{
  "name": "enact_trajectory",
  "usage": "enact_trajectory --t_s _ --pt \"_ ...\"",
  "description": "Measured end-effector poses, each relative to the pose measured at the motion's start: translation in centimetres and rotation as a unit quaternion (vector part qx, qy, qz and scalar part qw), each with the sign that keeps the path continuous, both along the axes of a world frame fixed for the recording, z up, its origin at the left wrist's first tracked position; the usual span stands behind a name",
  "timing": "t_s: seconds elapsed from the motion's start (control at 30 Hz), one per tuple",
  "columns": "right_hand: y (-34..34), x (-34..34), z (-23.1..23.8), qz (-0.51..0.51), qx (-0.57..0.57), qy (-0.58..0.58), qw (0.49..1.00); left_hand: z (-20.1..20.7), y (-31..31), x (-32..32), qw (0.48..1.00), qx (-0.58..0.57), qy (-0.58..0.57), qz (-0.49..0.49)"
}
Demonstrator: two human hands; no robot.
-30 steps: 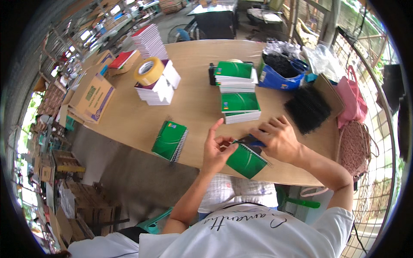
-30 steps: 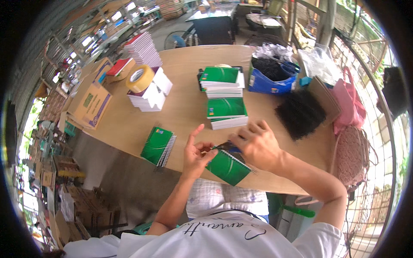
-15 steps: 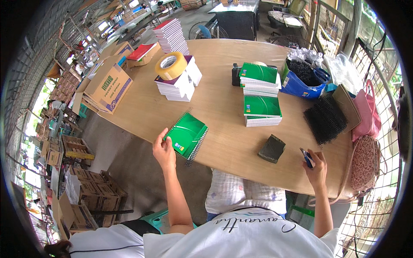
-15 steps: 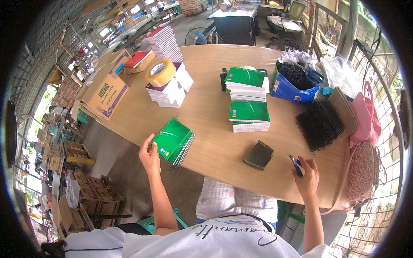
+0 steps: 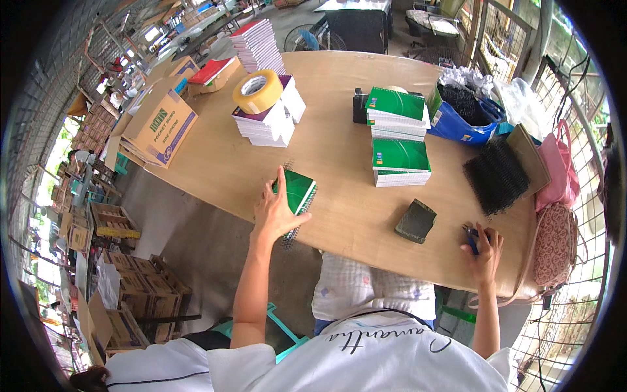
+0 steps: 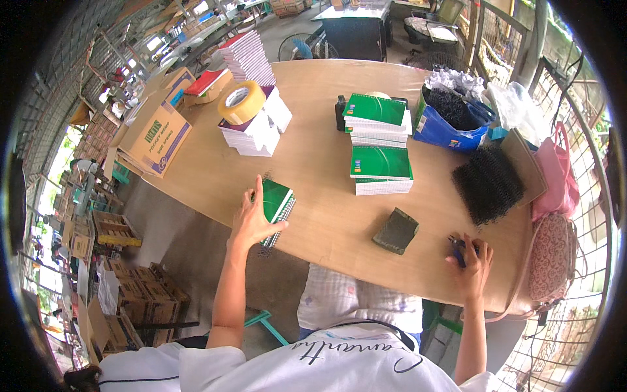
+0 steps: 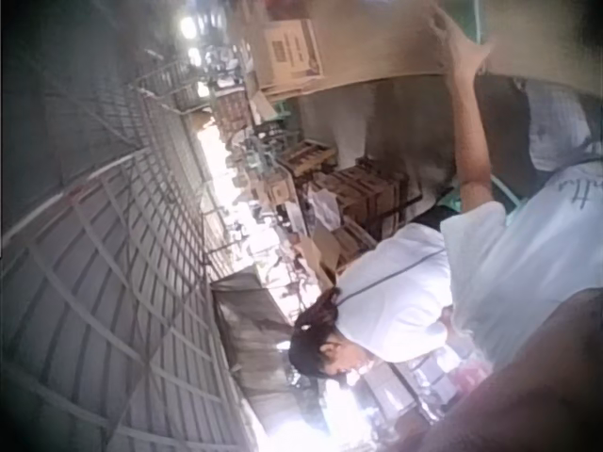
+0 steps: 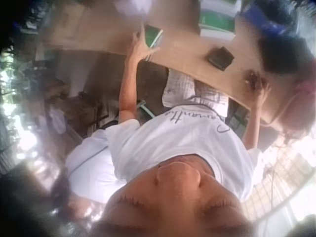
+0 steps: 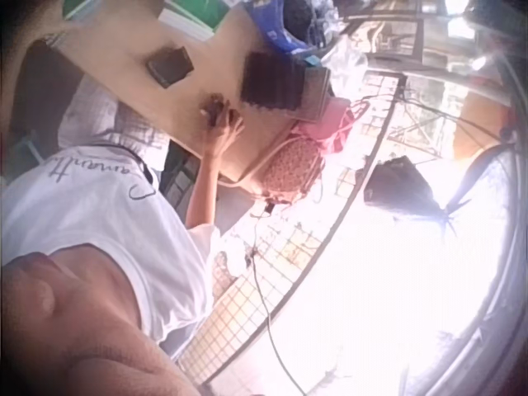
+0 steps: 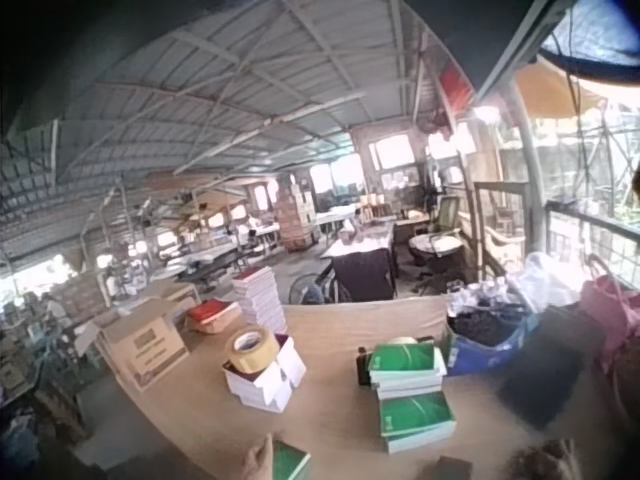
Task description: The person threads a plastic spiral coil through the holes of a notebook and then uses pliers to trim and bend the ends of the coil.
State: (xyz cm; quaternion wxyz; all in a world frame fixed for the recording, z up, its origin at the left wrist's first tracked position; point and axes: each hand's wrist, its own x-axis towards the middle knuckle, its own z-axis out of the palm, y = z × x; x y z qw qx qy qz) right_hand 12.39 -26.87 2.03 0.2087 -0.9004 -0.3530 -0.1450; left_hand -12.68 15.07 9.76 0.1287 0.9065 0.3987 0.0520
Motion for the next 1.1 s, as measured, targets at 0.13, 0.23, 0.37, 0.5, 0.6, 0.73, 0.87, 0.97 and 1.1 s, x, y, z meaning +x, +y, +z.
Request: enact_trajectory --t_s 0.13,0.23,0.37,0.5,0.6,0.73,0.87,0.97,1.1 --pt "-1.7 1.5 -0.8 0.002 0.005 0.002 1.000 -0.8 2.3 -0.6 0.999 -0.048 0.004 -0.007" --pt "-2.1 1.3 -0.6 -0.027 -0.059 -0.039 0.997 0.1 1.3 -0.5 1.000 0.006 -0.010 -0.022" --pt "1.7 -2.0 2.5 -0.029 0.007 -0.019 0.999 5.1 -3.4 3.0 0.948 0.106 -0.209 -0.215" --pt "10.6 -5.4 2.6 0.118 0.064 0.074 0.988 4.6 -6.8 13.8 0.883 -0.042 -0.260 -0.389" --pt "10.4 -3.2 0.7 0.150 0.068 0.068 0.984 1.3 -4.0 19.4 0.930 -0.001 -0.217 -0.298" --pt "2.7 -0.6 0.6 0.077 0.077 0.027 0.994 -0.8 -2.3 20.0 0.945 0.040 -0.293 -0.141" --pt "0.8 0.8 1.2 0.081 0.020 0.036 0.996 -0.6 -6.2 20.6 0.884 0.022 -0.259 -0.389" --pt "0.8 0.7 2.2 0.075 0.001 0.027 0.997 -1.0 -5.6 21.7 0.898 0.050 -0.149 -0.410" --pt "0.1 1.3 2.2 0.077 0.039 0.035 0.996 -0.7 -4.7 22.2 0.886 0.039 -0.115 -0.448"
